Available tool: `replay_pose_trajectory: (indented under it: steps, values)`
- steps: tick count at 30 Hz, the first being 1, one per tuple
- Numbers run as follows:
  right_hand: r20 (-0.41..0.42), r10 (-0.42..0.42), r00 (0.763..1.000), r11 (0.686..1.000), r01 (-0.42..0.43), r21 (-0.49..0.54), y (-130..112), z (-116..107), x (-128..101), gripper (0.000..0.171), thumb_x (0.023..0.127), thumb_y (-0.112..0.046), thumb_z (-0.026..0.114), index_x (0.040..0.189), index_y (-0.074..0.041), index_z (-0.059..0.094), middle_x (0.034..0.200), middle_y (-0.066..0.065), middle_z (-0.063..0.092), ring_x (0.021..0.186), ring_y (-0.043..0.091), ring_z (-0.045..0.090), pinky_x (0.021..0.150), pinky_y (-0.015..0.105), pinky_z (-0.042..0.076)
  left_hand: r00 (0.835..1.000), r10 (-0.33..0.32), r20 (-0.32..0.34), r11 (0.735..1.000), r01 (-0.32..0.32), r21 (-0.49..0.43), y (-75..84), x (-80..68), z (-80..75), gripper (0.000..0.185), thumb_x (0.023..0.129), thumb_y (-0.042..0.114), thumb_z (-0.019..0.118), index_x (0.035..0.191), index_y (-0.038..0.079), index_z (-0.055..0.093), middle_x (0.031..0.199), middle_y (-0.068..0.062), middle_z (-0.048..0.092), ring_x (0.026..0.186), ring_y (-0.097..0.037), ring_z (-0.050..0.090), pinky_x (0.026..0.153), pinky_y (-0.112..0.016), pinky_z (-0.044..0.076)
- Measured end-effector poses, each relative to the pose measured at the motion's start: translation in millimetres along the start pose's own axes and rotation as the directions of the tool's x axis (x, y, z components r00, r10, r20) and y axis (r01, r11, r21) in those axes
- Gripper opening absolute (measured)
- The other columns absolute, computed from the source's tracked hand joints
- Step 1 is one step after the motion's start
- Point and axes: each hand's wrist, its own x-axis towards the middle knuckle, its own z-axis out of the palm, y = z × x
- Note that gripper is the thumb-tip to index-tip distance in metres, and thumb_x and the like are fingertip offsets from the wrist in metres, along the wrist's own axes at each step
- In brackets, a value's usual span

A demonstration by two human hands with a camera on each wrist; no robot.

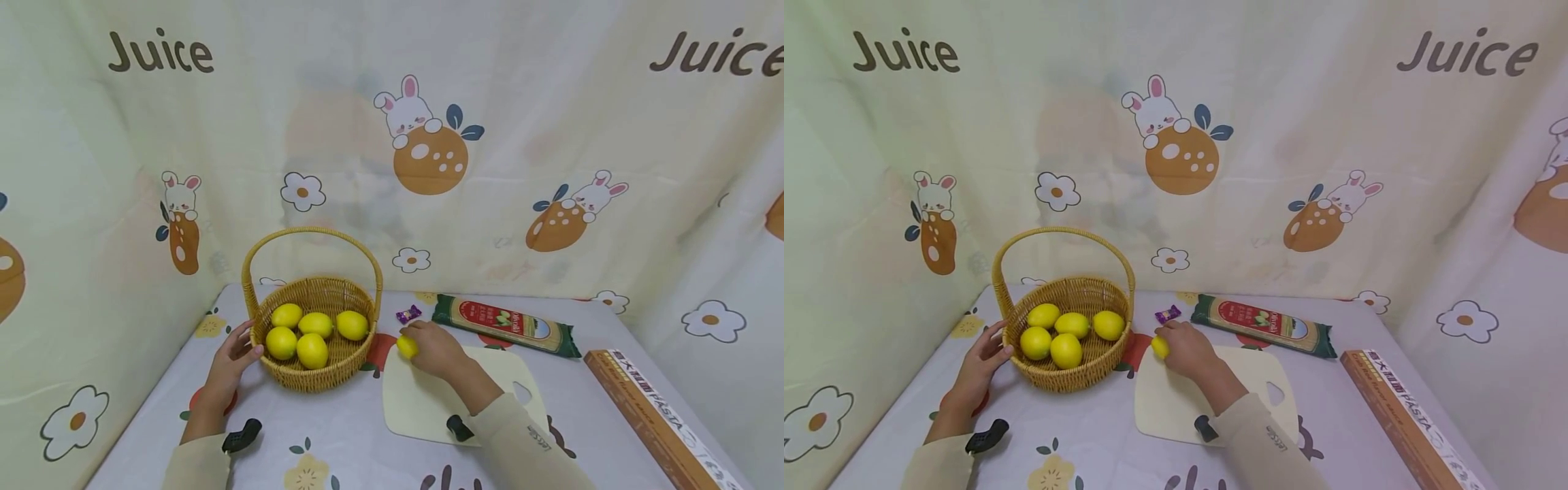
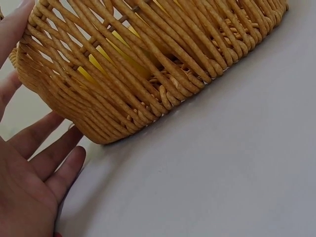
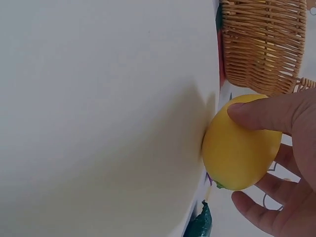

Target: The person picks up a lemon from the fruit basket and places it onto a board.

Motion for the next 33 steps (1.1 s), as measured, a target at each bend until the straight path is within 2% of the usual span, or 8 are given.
replay_pose_trajectory:
  steps: [4,6,15,20,23,28,33]
  values:
    - [0.004,-0.011,1.0,1.0,0.011,-0.01,-2,-3,1,0.053,0.08,-0.016,0.077,0.131,-0.015,0.063,0.13,0.008,0.058,0.118,0.031,0.053,0.1,0.047,0.043,1.0,0.001,0.0,1.0,-0.001,0.002,1.8,0.7,-2.2,0.074,0.092,0.035,0.067,0.154,0.024,0.028,0.153,-0.02,0.031,0.139,-0.039,0.03,0.11,-0.059,0.022]
    - [0.004,-0.019,1.0,1.0,0.019,-0.016,-3,-6,1,0.054,0.08,-0.016,0.077,0.131,-0.015,0.062,0.131,0.008,0.058,0.119,0.031,0.053,0.101,0.047,0.042,1.0,0.014,-0.006,1.0,-0.014,0.014,-4.1,5.1,-4.3,0.074,0.092,0.037,0.068,0.154,0.026,0.029,0.153,-0.019,0.032,0.138,-0.038,0.031,0.11,-0.059,0.023]
    - [-0.02,-0.061,0.998,0.997,0.06,-0.044,-18,-20,2,0.05,0.082,-0.021,0.077,0.13,-0.017,0.064,0.133,0.005,0.057,0.125,0.028,0.049,0.103,0.046,0.041,1.0,0.025,-0.002,1.0,-0.025,-0.004,-5.5,7.4,-12.9,0.073,0.094,0.031,0.066,0.154,0.024,0.027,0.153,-0.02,0.03,0.138,-0.038,0.031,0.111,-0.059,0.02]
    - [-0.051,-0.143,0.988,0.99,0.142,-0.024,-43,-32,3,0.044,0.086,-0.022,0.074,0.129,-0.016,0.064,0.131,0.004,0.058,0.124,0.026,0.05,0.102,0.043,0.042,1.0,0.02,-0.008,1.0,-0.02,-0.001,-2.3,7.3,-13.4,0.073,0.093,0.033,0.067,0.154,0.025,0.027,0.154,-0.02,0.029,0.138,-0.038,0.03,0.111,-0.059,0.02]
    - [-0.079,-0.213,0.974,0.977,0.211,-0.034,-61,-33,5,0.037,0.089,-0.022,0.07,0.125,-0.014,0.066,0.125,0.004,0.061,0.115,0.024,0.055,0.098,0.039,0.045,1.0,0.02,-0.01,1.0,-0.02,0.002,-1.0,6.4,-10.0,0.074,0.092,0.035,0.067,0.154,0.025,0.028,0.154,-0.02,0.03,0.138,-0.039,0.03,0.111,-0.058,0.021]
    - [-0.063,-0.284,0.957,0.957,0.278,-0.086,-91,-29,9,0.032,0.093,-0.022,0.065,0.124,-0.014,0.067,0.119,0.001,0.062,0.108,0.019,0.057,0.095,0.033,0.047,1.0,0.017,-0.002,1.0,-0.017,0.012,-4.8,1.8,-2.1,0.072,0.093,0.035,0.067,0.153,0.024,0.029,0.152,-0.021,0.032,0.137,-0.039,0.033,0.11,-0.058,0.024]
    - [-0.042,-0.316,0.948,0.946,0.311,-0.092,-114,-24,21,0.033,0.094,-0.024,0.064,0.126,-0.015,0.066,0.12,-0.001,0.063,0.109,0.019,0.058,0.095,0.033,0.047,0.999,0.034,-0.004,0.999,-0.034,0.01,-7.3,0.2,0.6,0.07,0.093,0.032,0.067,0.153,0.022,0.031,0.151,-0.022,0.034,0.136,-0.04,0.034,0.11,-0.058,0.024]
